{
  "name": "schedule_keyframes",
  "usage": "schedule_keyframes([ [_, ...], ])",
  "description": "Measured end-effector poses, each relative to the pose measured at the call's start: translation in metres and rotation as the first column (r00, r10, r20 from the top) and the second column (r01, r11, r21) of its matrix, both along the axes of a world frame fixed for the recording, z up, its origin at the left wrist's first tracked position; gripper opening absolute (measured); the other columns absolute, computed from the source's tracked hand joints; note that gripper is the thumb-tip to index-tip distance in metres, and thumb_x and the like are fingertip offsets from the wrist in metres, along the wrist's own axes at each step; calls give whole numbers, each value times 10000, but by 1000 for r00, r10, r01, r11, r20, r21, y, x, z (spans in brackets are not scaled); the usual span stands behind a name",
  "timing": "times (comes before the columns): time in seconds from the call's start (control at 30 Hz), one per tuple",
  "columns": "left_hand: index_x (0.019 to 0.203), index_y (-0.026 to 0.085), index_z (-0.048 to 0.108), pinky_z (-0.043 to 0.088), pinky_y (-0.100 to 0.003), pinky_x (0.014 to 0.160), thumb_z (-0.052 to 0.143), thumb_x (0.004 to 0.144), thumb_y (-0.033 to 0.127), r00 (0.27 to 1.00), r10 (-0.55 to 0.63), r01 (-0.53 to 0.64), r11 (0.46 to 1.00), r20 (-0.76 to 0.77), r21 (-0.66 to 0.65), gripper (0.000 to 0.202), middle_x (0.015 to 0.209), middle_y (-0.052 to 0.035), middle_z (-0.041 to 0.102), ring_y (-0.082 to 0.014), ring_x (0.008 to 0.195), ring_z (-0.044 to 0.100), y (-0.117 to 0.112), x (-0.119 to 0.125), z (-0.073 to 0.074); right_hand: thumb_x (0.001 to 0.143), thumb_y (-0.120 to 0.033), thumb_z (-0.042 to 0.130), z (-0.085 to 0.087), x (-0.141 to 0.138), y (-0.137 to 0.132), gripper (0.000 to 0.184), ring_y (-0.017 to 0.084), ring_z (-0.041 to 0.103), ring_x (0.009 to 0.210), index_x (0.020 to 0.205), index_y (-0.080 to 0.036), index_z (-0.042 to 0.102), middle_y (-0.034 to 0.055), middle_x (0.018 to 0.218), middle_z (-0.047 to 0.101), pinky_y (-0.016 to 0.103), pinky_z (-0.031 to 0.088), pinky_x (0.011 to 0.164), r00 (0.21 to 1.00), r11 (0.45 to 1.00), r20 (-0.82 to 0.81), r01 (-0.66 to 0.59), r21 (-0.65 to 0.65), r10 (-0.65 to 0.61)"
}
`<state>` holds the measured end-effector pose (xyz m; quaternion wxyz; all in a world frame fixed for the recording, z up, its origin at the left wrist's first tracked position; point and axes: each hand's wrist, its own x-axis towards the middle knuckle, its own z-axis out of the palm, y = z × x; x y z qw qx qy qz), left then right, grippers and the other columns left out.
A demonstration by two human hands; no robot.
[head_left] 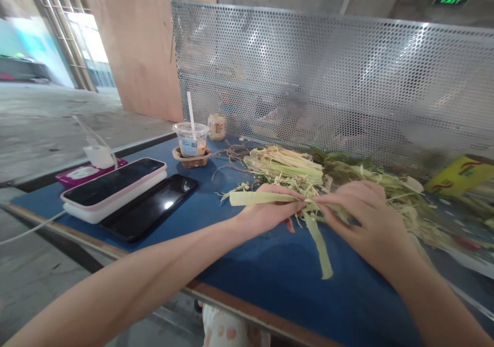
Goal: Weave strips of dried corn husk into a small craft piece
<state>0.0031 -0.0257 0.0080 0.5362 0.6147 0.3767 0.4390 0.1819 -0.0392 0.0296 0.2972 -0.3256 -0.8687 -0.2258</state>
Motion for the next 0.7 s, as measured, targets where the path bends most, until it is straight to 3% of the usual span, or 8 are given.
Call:
schedule_keyframes([
  [0.27,807,95,678,480,-226,446,599,712,177,987,-23,37,995,160,-91,148,615,-24,612,-83,433,534,5,0,-4,822,-135,476,-4,2,3,119,166,488,723,885,-184,564,38,705,534,314,382,686,991,998,118,-58,-19,60],
  [0.53,804,91,680,440,-170,411,571,741,212,998,36,-31,995,-53,90,175,614,-25,623,-60,371,532,0,0,-5,842,-149,440,-4,-1,1,113,152,467,678,834,-193,544,16,673,505,317,347,668,983,996,169,-52,-76,65],
  [0.7,808,86,683,436,-173,388,575,735,190,998,45,-42,998,-52,53,166,616,-27,633,-57,342,518,-2,-1,-1,843,-172,445,-5,0,2,121,167,491,701,854,-195,563,31,701,547,308,347,645,995,988,95,-8,-154,23],
])
